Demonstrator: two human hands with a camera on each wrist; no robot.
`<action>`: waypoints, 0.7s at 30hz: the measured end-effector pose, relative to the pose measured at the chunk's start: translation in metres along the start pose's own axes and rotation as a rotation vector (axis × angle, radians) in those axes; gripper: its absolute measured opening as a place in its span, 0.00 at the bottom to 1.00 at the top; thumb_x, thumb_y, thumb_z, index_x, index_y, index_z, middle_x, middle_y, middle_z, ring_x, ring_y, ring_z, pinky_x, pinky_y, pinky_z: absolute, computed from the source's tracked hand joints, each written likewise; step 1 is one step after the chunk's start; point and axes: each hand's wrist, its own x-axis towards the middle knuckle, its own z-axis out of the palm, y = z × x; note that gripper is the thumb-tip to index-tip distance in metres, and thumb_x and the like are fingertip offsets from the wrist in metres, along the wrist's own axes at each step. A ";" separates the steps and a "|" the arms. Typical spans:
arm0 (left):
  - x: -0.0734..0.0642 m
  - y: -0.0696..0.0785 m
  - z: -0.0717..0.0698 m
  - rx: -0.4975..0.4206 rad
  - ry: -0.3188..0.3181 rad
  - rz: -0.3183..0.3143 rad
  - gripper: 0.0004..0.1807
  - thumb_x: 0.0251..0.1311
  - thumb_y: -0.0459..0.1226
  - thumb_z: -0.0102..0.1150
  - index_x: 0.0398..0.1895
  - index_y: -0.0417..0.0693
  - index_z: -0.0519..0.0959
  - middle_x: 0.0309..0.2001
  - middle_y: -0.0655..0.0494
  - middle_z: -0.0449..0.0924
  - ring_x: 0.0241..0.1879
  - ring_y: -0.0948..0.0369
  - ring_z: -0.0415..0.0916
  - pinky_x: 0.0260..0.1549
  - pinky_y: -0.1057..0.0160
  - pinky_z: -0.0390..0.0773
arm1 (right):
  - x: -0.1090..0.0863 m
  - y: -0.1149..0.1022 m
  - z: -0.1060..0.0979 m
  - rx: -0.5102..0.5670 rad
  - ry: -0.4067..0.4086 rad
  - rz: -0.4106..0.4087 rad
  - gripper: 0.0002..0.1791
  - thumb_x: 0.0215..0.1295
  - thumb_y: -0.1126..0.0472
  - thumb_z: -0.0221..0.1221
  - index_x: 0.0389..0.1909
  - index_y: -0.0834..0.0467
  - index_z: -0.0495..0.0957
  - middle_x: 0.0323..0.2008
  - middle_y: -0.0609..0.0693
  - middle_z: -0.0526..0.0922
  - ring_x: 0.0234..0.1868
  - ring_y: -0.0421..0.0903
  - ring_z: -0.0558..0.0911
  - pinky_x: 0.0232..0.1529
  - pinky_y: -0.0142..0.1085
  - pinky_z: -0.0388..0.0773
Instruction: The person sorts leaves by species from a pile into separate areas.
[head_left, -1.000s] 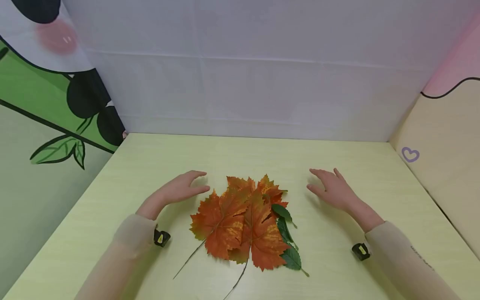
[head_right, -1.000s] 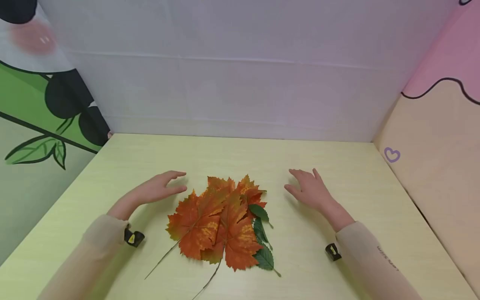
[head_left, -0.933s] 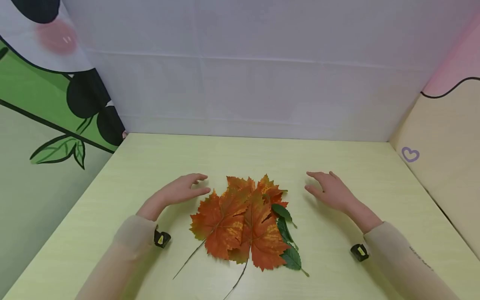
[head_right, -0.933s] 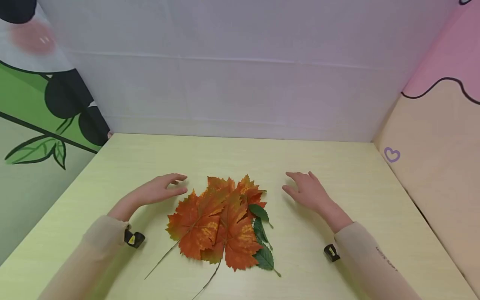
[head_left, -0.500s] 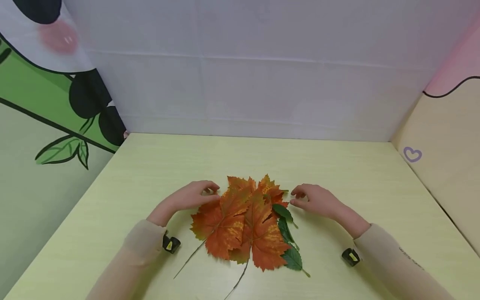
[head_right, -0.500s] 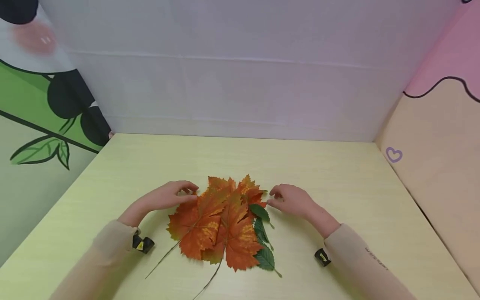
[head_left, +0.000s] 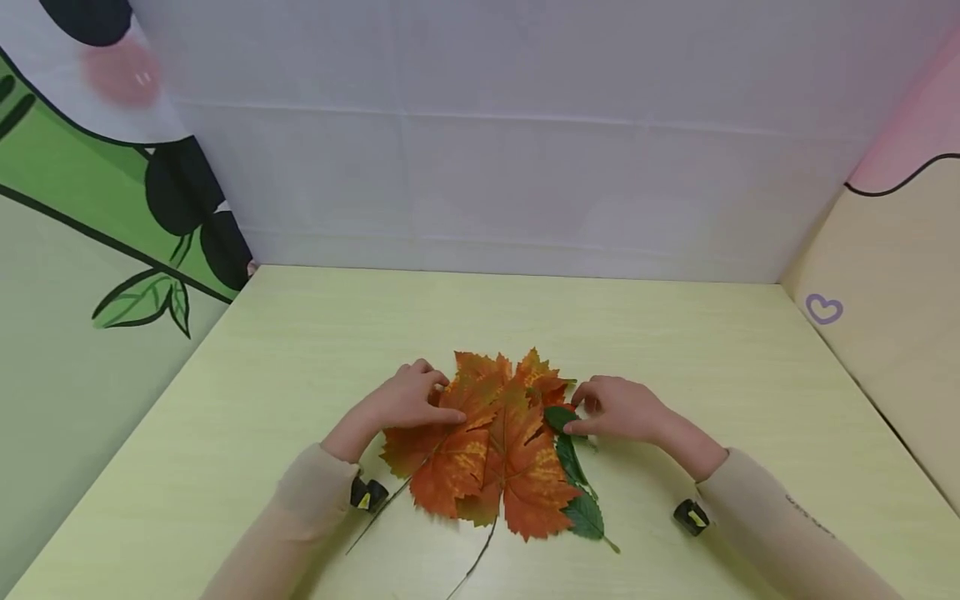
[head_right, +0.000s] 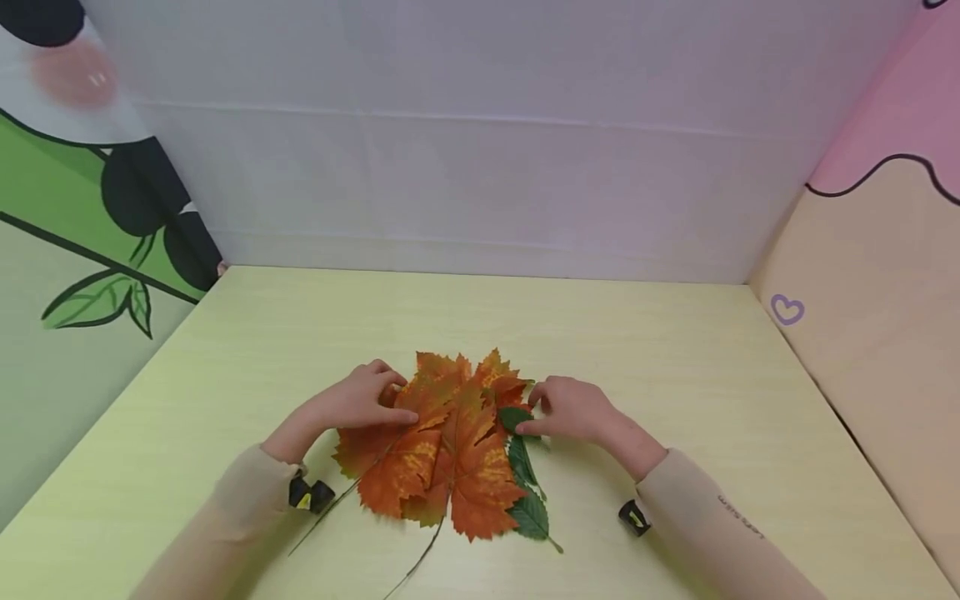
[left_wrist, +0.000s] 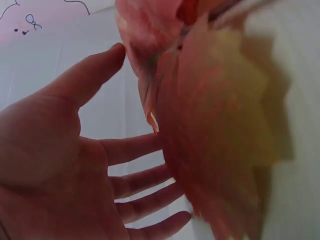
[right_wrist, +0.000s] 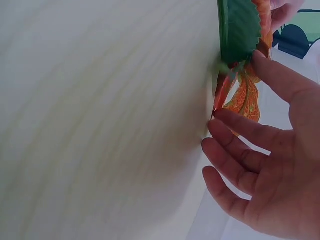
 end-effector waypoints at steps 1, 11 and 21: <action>0.000 0.001 0.002 0.009 0.009 -0.010 0.35 0.46 0.58 0.62 0.50 0.41 0.74 0.49 0.45 0.67 0.44 0.52 0.63 0.42 0.53 0.71 | 0.000 0.000 0.001 -0.009 0.002 0.001 0.23 0.48 0.40 0.62 0.38 0.53 0.79 0.29 0.42 0.74 0.29 0.38 0.71 0.29 0.33 0.68; 0.009 0.002 0.013 -0.090 0.120 -0.091 0.24 0.45 0.49 0.68 0.39 0.41 0.76 0.44 0.46 0.69 0.40 0.52 0.65 0.37 0.56 0.70 | 0.003 0.000 0.003 -0.051 0.009 -0.004 0.24 0.46 0.46 0.66 0.41 0.57 0.78 0.28 0.43 0.75 0.29 0.39 0.73 0.28 0.34 0.70; 0.013 0.001 0.016 -0.304 0.141 -0.119 0.16 0.49 0.40 0.66 0.37 0.40 0.74 0.34 0.50 0.74 0.28 0.58 0.67 0.26 0.64 0.70 | 0.001 0.000 0.006 -0.001 0.014 0.005 0.15 0.50 0.57 0.66 0.39 0.56 0.76 0.26 0.43 0.75 0.26 0.39 0.70 0.27 0.34 0.67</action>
